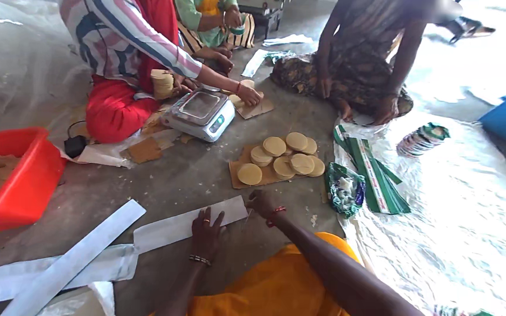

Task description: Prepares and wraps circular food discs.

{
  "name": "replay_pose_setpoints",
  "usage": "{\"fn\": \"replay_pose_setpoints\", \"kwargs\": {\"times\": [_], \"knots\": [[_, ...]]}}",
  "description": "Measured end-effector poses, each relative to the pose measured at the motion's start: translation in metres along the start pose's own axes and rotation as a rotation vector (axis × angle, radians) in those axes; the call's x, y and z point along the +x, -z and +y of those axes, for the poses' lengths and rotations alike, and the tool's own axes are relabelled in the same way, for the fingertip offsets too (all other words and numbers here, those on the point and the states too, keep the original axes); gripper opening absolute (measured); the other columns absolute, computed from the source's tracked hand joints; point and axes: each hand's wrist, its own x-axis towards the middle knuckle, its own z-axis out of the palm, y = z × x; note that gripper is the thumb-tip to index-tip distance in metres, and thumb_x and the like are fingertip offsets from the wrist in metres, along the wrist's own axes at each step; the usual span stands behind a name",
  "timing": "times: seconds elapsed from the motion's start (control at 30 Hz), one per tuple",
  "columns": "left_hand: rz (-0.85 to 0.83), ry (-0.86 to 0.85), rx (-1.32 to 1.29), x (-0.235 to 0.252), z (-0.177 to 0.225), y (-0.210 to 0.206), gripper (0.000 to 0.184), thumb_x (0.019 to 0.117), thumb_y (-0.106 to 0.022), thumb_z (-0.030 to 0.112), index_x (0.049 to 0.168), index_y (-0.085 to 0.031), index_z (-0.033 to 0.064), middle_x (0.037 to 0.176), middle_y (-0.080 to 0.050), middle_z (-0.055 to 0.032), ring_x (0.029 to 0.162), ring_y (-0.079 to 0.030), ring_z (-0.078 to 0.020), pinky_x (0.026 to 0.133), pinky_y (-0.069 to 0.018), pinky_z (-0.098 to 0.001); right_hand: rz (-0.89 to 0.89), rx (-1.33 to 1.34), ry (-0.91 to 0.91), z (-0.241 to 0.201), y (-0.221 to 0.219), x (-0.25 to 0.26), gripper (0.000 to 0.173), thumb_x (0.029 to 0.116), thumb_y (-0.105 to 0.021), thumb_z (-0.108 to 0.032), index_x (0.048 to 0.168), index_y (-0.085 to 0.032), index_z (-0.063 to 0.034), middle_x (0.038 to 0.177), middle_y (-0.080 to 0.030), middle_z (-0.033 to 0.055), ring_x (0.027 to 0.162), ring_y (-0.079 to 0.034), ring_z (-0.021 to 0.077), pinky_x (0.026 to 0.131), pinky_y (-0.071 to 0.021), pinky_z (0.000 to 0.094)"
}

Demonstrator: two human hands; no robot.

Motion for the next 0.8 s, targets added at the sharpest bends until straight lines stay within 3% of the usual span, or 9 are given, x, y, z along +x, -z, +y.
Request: {"fn": "replay_pose_setpoints", "kwargs": {"times": [0.07,0.13,0.23,0.3,0.37,0.47,0.57,0.67,0.8], "knots": [[0.136,-0.015,0.025,-0.001,-0.005,-0.014,0.039,0.1045,-0.054,0.033,0.139,-0.066,0.0215,0.153,-0.047,-0.0272,0.144,-0.04,-0.0502,0.114,-0.0326,-0.0661,0.075,-0.136,0.05,0.022,0.044,-0.023,0.026,0.1017,-0.064,-0.019,0.118,-0.067,0.0012,0.102,-0.07,0.024,0.088,-0.069,0.0402,0.078,-0.0556,0.0588],[0.198,0.008,-0.004,-0.001,-0.007,-0.019,0.034,0.1041,-0.055,0.028,0.134,-0.07,0.0235,0.151,-0.05,-0.0242,0.143,-0.043,-0.0478,0.114,-0.0333,-0.0655,0.266,-0.277,0.005,0.07,0.084,-0.033,0.02,0.0996,-0.066,-0.019,0.112,-0.071,-0.0042,0.1,-0.072,0.0206,0.091,-0.07,0.0407,0.08,-0.0553,0.0627],[0.245,0.021,-0.041,-0.002,-0.009,-0.025,0.033,0.1025,-0.056,0.025,0.131,-0.072,0.0254,0.15,-0.053,-0.023,0.142,-0.044,-0.0478,0.113,-0.0322,-0.0673,0.646,-0.37,-0.095,0.157,0.116,-0.055,0.026,0.0854,-0.081,-0.016,0.103,-0.073,0.0015,0.118,-0.066,0.0289,0.118,-0.058,0.0514,0.098,-0.0447,0.0701],[0.314,-0.003,-0.043,0.0,-0.011,-0.029,0.032,0.1004,-0.059,0.023,0.128,-0.074,0.0232,0.146,-0.055,-0.0254,0.138,-0.048,-0.0509,0.109,-0.0351,-0.0698,0.771,-0.388,-0.221,0.198,0.123,-0.067,0.049,0.0785,-0.088,-0.023,0.114,-0.069,0.0042,0.138,-0.054,0.0352,0.136,-0.042,0.0567,0.105,-0.0345,0.0748],[0.336,-0.017,-0.037,-0.002,-0.012,-0.031,0.032,0.0996,-0.059,0.022,0.127,-0.075,0.021,0.145,-0.056,-0.0266,0.136,-0.049,-0.0529,0.107,-0.0363,-0.0709,0.782,-0.376,-0.328,0.225,0.125,-0.07,0.075,0.0745,-0.092,-0.031,0.135,-0.06,0.0006,0.151,-0.038,0.0404,0.146,-0.024,0.0607,0.11,-0.0236,0.0788],[0.331,-0.022,-0.016,-0.002,-0.011,-0.031,0.033,0.0994,-0.059,0.021,0.128,-0.074,0.0195,0.145,-0.055,-0.0272,0.136,-0.048,-0.0534,0.108,-0.0361,-0.0704,0.706,-0.34,-0.411,0.238,0.133,-0.061,0.103,0.0689,-0.096,-0.035,0.156,-0.044,-0.0172,0.161,-0.022,0.0378,0.149,-0.012,0.0605,0.111,-0.0179,0.0804],[0.339,-0.016,0.001,-0.003,-0.012,-0.033,0.033,0.0994,-0.057,0.022,0.128,-0.074,0.0202,0.145,-0.056,-0.0262,0.136,-0.049,-0.0518,0.108,-0.0361,-0.07,0.609,-0.356,-0.449,0.237,0.143,-0.051,0.102,0.0669,-0.097,-0.035,0.155,-0.047,-0.0252,0.166,-0.015,0.0322,0.151,-0.006,0.0584,0.111,-0.0158,0.081],[0.342,-0.012,0.017,-0.002,-0.012,-0.033,0.034,0.0999,-0.056,0.024,0.128,-0.074,0.0204,0.146,-0.056,-0.0247,0.136,-0.049,-0.0509,0.108,-0.0365,-0.0685,0.537,-0.347,-0.465,0.242,0.145,-0.042,0.09,0.0709,-0.095,-0.033,0.151,-0.053,-0.0276,0.167,-0.014,0.0301,0.151,-0.005,0.058,0.11,-0.0169,0.0815],[0.357,-0.018,0.034,-0.002,-0.014,-0.034,0.034,0.0999,-0.055,0.026,0.127,-0.075,0.02,0.145,-0.057,-0.0238,0.135,-0.051,-0.0497,0.109,-0.0378,-0.0665,0.475,-0.295,-0.498,0.242,0.147,-0.035,0.092,0.0718,-0.095,-0.03,0.152,-0.051,-0.0264,0.167,-0.014,0.0302,0.151,-0.009,0.0576,0.112,-0.0182,0.0793]]}}
